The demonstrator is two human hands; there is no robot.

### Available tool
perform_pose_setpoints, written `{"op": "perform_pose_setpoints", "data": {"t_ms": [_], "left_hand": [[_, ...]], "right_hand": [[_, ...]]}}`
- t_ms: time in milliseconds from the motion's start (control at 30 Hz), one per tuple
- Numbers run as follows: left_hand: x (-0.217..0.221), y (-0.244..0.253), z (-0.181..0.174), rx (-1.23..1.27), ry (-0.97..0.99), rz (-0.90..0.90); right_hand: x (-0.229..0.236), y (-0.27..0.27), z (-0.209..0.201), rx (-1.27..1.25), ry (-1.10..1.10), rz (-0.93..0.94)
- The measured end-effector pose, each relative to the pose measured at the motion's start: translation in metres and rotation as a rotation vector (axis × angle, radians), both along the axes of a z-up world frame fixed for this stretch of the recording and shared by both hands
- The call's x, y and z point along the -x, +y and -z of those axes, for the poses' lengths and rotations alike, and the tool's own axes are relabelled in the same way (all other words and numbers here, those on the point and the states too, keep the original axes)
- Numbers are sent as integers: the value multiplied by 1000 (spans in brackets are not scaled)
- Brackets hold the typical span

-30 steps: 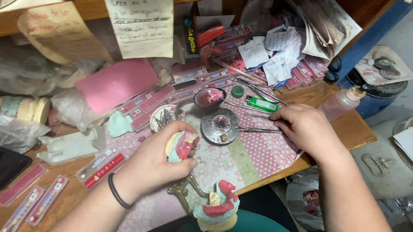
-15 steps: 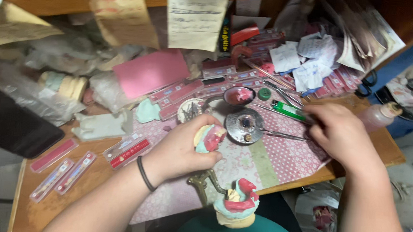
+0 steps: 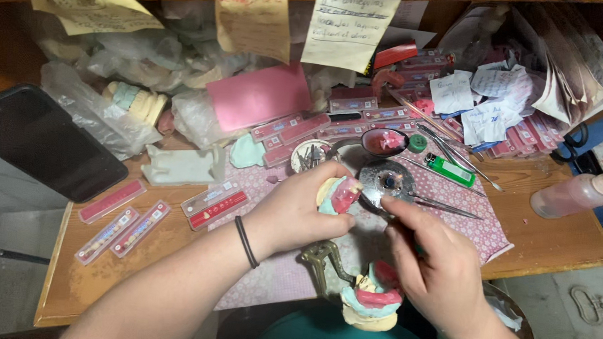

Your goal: The person assembles a dental prosthesis by hand, placing small tooth-shaped pieces into a pink and blue mold. They use a metal tool to adjust and secure the pieces, then fit the upper and lower halves together to check alignment.

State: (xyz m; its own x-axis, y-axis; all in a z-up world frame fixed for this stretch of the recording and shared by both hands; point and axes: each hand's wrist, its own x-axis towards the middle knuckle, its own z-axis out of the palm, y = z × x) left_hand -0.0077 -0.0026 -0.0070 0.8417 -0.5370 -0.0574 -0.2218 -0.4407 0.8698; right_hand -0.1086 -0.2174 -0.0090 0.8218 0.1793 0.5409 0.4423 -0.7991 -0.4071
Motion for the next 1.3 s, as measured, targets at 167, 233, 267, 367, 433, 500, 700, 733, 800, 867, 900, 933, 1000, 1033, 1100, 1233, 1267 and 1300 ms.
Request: {"op": "perform_pose_setpoints", "data": {"t_ms": [167, 233, 267, 367, 433, 500, 700, 733, 800, 867, 900, 933, 1000, 1033, 1100, 1233, 1267, 1300], "left_hand": [[1, 0, -3, -8, 25, -5], [2, 0, -6, -4, 49, -12], [2, 0, -6, -14, 39, -8], [3, 1, -9, -12, 37, -3], [3, 1, -8, -1, 43, -1], [1, 1, -4, -5, 14, 4], [3, 1, -11, -16, 65, -7], [3, 2, -11, -17, 65, -8], [3, 2, -11, -28, 52, -2], [3, 2, -11, -28, 53, -8], [3, 1, -11, -27, 54, -13], [2, 1, -8, -26, 55, -14], [1, 1, -2, -8, 13, -13], [2, 2, -7, -7, 14, -14], [5, 3, -17, -48, 71, -13], [4, 3, -12, -20, 59, -16], [4, 3, -11, -8, 55, -14], [4, 3, -10, 5, 51, -12]], "right_hand": [[4, 4, 0, 0, -10, -26], [4, 4, 0, -3, 11, -30], [4, 5, -1, 0, 10, -24], [4, 6, -2, 17, 13, -10], [4, 6, -2, 29, 16, -3], [4, 6, -2, 36, 2, 1], [8, 8, -5, 104, 25, 50], [8, 8, -5, 103, 25, 49], [8, 9, -5, 139, 19, 63], [8, 9, -5, 146, 26, 63], [9, 9, -5, 154, 32, 65], [8, 9, -5, 154, 33, 64], [7, 7, -5, 145, 60, 22], [6, 6, -4, 145, 60, 21], [5, 5, -1, 138, 57, 15], [1, 1, 1, 105, 67, -38], [-1, 0, 3, 79, 72, -53], [-2, -1, 4, 52, 78, -68]]}}
